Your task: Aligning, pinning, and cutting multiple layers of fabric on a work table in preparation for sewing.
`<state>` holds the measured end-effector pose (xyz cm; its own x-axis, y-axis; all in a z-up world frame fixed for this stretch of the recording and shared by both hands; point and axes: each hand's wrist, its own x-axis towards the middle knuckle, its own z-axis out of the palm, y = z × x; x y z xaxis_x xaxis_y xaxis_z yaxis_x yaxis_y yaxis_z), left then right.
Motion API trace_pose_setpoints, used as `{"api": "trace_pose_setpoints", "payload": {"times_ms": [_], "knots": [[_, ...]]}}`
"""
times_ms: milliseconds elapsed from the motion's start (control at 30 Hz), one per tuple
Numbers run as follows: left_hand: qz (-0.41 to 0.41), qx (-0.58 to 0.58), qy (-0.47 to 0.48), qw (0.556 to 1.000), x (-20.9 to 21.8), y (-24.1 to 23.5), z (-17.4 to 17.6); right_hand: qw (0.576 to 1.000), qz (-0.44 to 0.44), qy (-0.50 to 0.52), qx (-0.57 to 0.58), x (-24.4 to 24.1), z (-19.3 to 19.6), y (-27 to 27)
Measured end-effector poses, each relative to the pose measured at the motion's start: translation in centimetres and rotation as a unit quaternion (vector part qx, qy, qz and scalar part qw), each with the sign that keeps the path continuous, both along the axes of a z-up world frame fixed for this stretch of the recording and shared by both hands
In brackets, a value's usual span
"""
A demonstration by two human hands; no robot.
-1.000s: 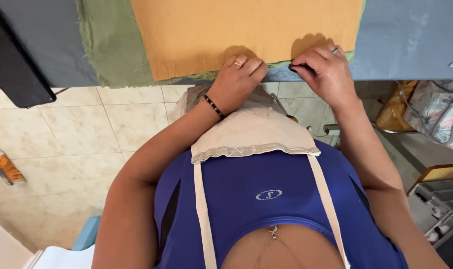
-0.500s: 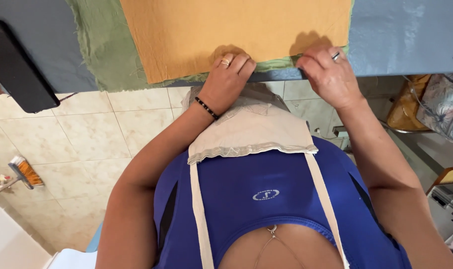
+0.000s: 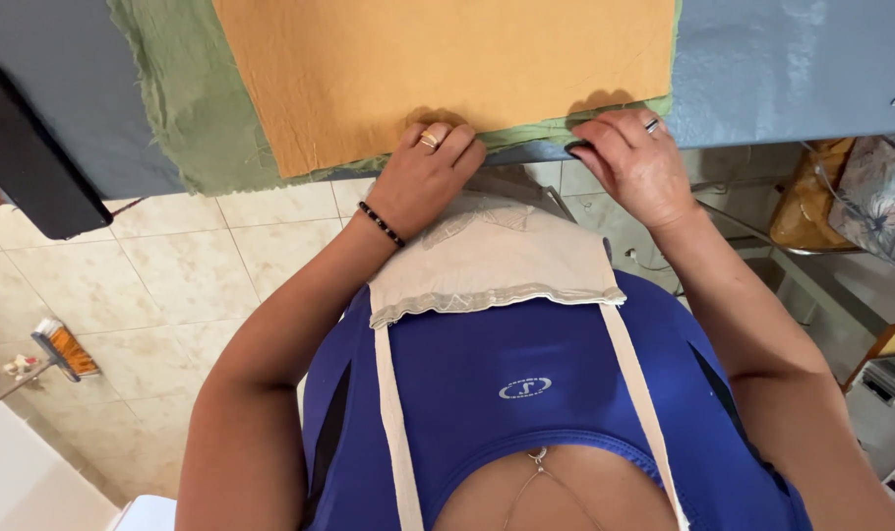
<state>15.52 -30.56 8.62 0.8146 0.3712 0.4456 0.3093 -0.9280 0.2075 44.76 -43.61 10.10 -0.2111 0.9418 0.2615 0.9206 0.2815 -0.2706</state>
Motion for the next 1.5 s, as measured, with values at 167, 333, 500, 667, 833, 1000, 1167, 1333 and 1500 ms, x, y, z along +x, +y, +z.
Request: {"api": "trace_pose_setpoints", "payload": {"times_ms": [167,333,500,667,833,1000,1167,1333,1500], "knots": [[-0.017,0.009,-0.018,1.0,2.1,-0.1,-0.2,0.998,-0.047,0.0,-0.028,1.3,-0.9,-1.4],[-0.002,0.048,-0.051,0.998,6.4,-1.2,-2.9,0.999,-0.032,-0.027,0.012,1.9,-2.3,-1.2],[0.009,0.054,-0.048,0.997,6.5,-1.6,-3.1,0.998,-0.011,-0.053,0.017,2.1,-2.1,-1.1],[-0.001,0.04,-0.045,0.998,6.3,-1.9,-2.5,1.0,0.01,0.002,-0.021,1.4,1.4,-0.2],[-0.011,-0.005,-0.039,0.999,5.8,-1.8,-0.8,1.0,0.003,0.006,-0.024,2.8,1.1,-1.9],[-0.012,-0.021,-0.041,0.999,5.4,-2.2,-1.5,0.999,-0.036,0.001,-0.037,5.7,0.3,-4.6],[-0.014,-0.02,-0.021,0.999,5.4,-2.5,-1.9,0.999,-0.028,0.022,0.004,3.2,2.0,0.4],[-0.078,-0.039,0.112,0.99,4.3,-2.4,-1.3,0.995,0.09,-0.03,-0.011,1.3,4.3,5.0],[-0.076,-0.03,0.12,0.989,3.5,-2.6,-0.7,0.99,0.115,-0.073,0.041,1.4,4.0,6.1]]}}
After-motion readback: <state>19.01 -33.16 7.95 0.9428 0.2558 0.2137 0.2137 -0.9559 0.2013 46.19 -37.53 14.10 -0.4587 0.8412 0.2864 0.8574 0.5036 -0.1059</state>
